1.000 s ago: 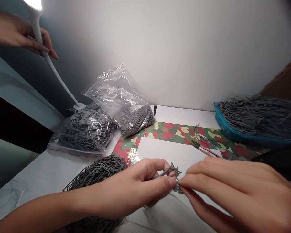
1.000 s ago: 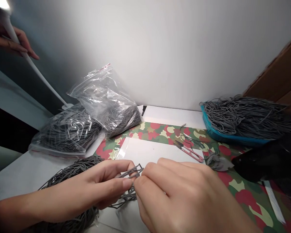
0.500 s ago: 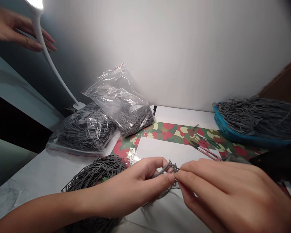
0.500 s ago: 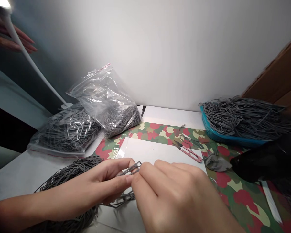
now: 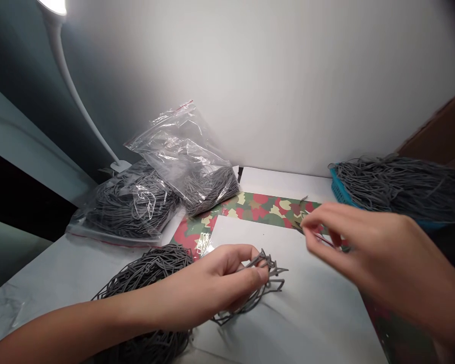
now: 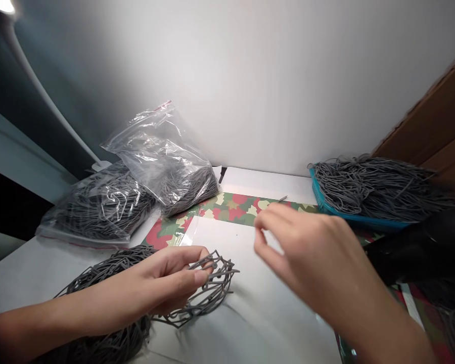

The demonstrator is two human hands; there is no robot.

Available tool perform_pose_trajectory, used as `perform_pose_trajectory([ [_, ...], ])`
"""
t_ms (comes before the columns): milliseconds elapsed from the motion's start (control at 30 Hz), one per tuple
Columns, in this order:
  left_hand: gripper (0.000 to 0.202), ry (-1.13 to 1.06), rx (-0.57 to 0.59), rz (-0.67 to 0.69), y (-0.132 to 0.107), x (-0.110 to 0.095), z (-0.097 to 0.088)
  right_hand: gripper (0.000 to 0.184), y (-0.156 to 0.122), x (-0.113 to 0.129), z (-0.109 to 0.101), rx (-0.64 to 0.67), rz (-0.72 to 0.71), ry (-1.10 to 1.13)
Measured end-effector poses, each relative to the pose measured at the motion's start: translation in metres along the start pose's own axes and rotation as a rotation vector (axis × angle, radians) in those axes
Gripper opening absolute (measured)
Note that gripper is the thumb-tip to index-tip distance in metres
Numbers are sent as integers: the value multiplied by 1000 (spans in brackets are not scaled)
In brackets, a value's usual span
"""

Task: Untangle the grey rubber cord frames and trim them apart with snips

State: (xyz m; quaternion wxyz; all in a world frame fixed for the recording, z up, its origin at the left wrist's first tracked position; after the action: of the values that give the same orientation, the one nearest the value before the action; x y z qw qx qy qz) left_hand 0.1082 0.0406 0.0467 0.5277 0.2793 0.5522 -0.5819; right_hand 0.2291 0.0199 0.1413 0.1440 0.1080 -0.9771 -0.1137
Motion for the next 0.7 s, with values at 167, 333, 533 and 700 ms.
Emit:
perform_pose_trajectory([
  [167,32,199,137,-70,-3,4,12,26,4,-23,30,199,51,614],
  [333,34,356,158,-39,-2,3,11,38,-26,23,106,604,-42,1360],
  [533,28,501,139,-89,5,15,8,38,-59,6,156,531,257,1684],
  [700,28,451,115,-144,12,30,5,34,-66,-3,162,432,289,1678],
])
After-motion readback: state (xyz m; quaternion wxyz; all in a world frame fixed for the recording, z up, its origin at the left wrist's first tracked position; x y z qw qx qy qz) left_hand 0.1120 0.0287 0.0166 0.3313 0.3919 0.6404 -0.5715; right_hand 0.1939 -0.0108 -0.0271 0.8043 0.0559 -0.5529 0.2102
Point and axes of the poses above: each hand's wrist, its own y-axis towards the middle knuckle, its own z-axis out of the palm, x = y × z, the point moved 10 cm from there along y, towards the middle knuckle, and after that the axes turned 8 degrees about x, right-handed, at the moved point
